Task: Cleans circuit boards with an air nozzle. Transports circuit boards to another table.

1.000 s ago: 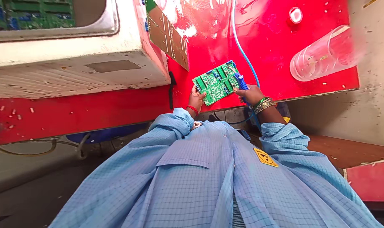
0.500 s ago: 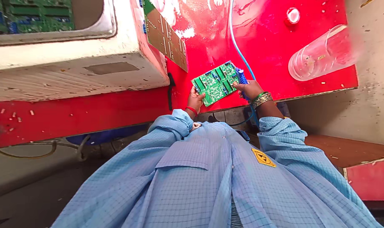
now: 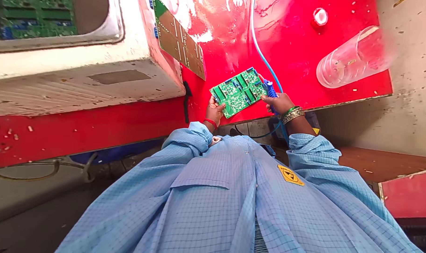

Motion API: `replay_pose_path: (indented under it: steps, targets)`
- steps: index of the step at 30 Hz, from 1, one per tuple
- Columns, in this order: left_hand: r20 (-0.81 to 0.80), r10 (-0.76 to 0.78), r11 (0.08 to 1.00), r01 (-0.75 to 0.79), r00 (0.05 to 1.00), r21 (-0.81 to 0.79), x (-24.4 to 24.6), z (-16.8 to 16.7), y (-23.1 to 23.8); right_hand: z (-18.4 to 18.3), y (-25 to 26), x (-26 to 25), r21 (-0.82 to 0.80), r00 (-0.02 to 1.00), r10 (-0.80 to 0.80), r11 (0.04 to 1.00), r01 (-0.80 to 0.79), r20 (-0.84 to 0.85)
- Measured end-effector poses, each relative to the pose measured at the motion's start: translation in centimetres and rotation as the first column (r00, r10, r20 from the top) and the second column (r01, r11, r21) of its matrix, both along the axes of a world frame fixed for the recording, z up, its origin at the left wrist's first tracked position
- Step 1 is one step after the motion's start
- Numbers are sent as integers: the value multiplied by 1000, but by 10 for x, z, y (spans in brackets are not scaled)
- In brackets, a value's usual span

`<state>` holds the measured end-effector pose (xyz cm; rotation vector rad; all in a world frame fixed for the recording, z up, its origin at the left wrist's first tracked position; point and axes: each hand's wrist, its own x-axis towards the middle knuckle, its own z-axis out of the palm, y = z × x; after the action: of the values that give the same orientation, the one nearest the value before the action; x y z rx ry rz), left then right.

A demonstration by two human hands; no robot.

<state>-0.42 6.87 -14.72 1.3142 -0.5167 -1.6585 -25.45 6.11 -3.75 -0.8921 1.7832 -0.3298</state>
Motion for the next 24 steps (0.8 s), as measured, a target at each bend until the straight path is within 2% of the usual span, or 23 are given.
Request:
replay_pose_path:
  steps: [14,24]
  targets:
    - [6,-10,1000,10,1000,2,0,2,0,4,80,-32,8,1000,26,1000,-26,-12]
    - [3,-20,1000,20,1000,-12,0,-1,0,2,52,-25,-4,1000,-18,1000,18,-11]
